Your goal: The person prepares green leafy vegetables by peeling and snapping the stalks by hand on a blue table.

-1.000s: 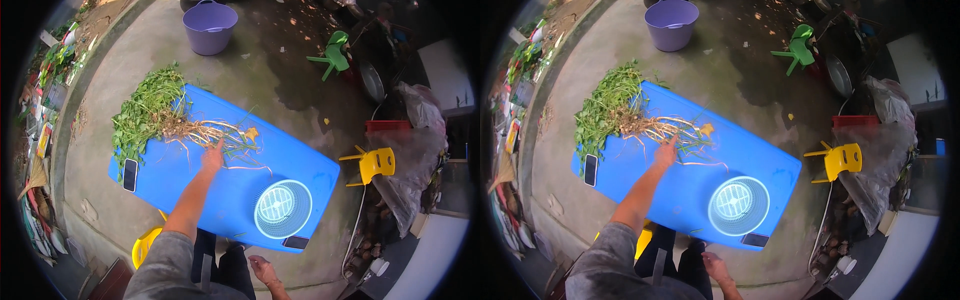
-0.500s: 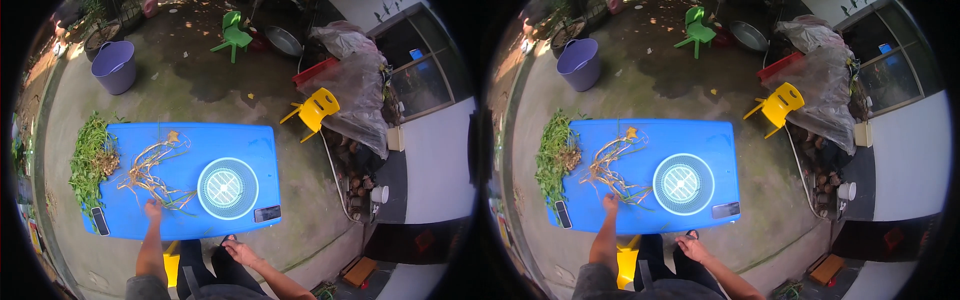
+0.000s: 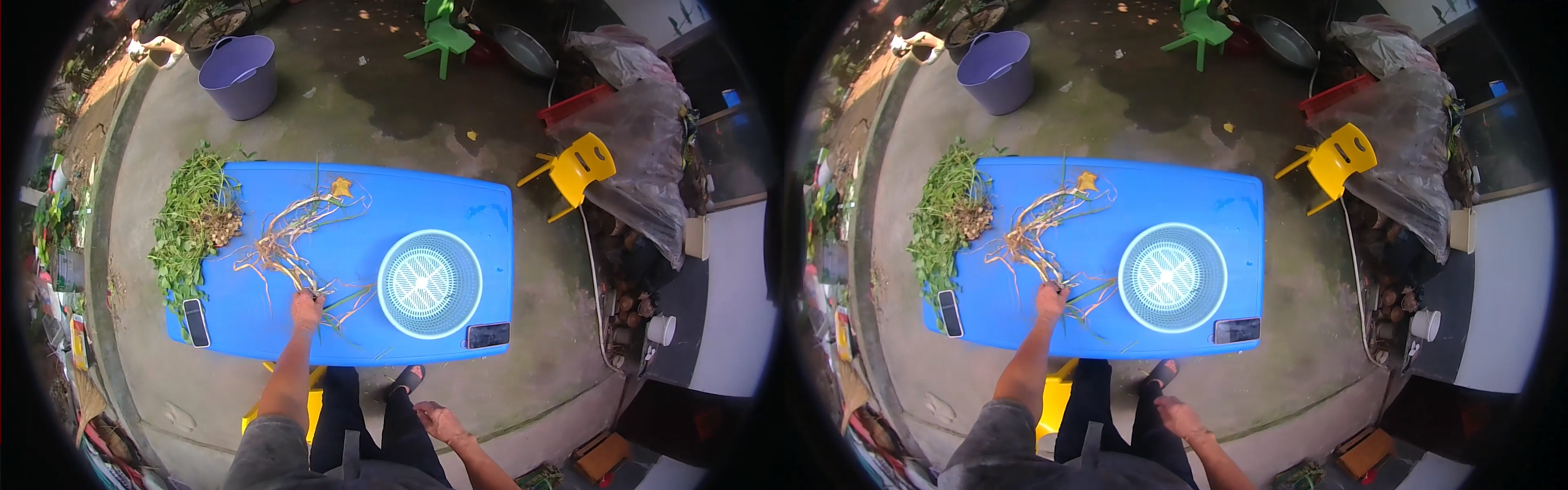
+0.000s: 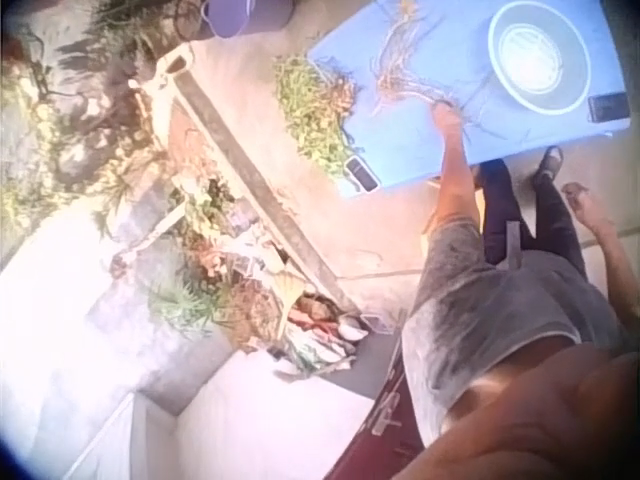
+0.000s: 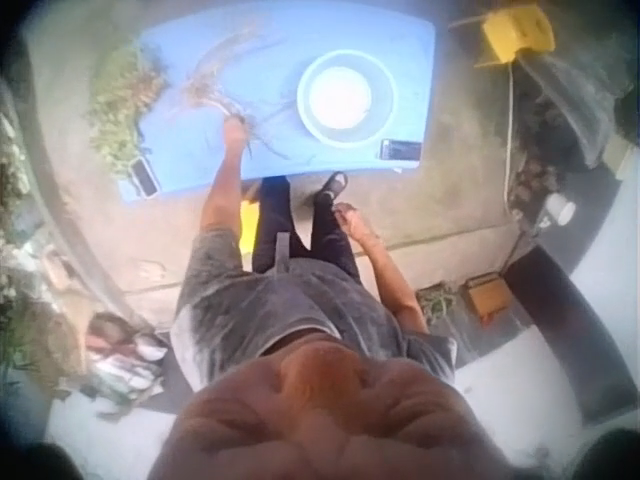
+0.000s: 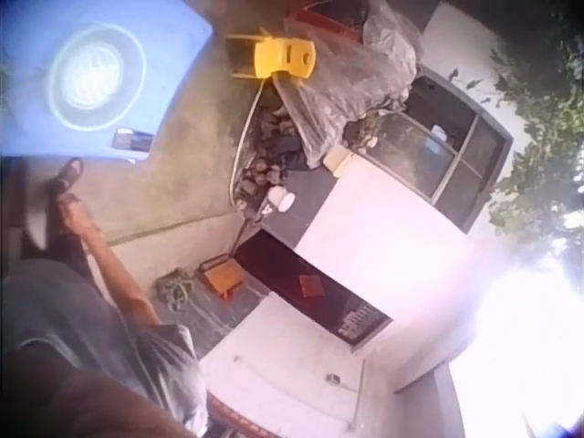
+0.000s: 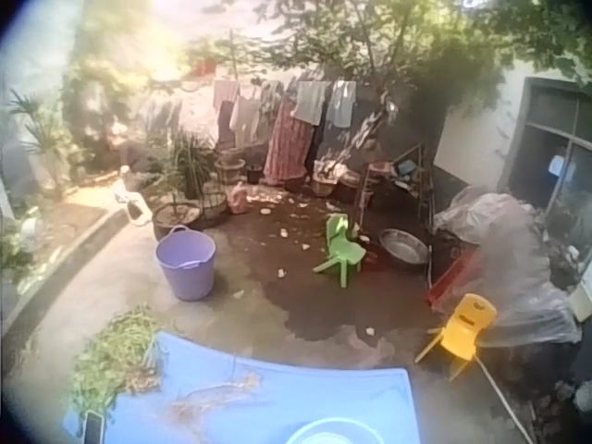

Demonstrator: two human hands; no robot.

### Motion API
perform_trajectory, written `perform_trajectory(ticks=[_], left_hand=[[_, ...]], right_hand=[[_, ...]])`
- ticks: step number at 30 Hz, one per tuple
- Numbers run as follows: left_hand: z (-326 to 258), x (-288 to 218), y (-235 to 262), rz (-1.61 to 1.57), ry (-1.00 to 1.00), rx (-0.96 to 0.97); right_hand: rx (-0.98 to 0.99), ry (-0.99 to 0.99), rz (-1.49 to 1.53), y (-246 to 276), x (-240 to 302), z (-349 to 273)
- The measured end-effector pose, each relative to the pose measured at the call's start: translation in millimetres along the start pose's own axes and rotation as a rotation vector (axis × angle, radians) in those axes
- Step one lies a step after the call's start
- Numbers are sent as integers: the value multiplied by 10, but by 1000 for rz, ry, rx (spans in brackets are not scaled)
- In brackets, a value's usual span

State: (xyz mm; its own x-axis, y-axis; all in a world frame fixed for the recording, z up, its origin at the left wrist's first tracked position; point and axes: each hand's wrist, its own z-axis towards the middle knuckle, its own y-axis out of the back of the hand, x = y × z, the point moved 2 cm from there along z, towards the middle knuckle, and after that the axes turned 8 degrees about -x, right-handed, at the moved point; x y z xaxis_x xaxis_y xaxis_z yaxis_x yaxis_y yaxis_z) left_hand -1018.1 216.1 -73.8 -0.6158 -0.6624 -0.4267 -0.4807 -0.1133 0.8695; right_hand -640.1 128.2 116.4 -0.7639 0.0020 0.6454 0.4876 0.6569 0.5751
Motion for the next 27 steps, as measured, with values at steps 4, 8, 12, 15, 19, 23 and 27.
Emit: perform_trajectory(ticks=[4,8,12,15,19,23,27], left_hand=[[-150,404,213,-255,286,-135],[-222,849,328,-1222,597,-374],[-95,556,679,-1233,605,-349],[175,763,330,-1087,521,-274],[530,94,238,-484,579,-372],[722,134,328,-115,615,-249],[632,522,344,-482,613,-104]], right_hand=[[17,43,35,-119,466,425],[-3,144,-17,-246,873,798],[-18,168,-99,-225,1034,958],[7,158,-31,-310,1158,1020],[55,119,-47,-355,1012,938],[-7,96,18,-376,906,850],[-26,49,62,-255,1038,728]])
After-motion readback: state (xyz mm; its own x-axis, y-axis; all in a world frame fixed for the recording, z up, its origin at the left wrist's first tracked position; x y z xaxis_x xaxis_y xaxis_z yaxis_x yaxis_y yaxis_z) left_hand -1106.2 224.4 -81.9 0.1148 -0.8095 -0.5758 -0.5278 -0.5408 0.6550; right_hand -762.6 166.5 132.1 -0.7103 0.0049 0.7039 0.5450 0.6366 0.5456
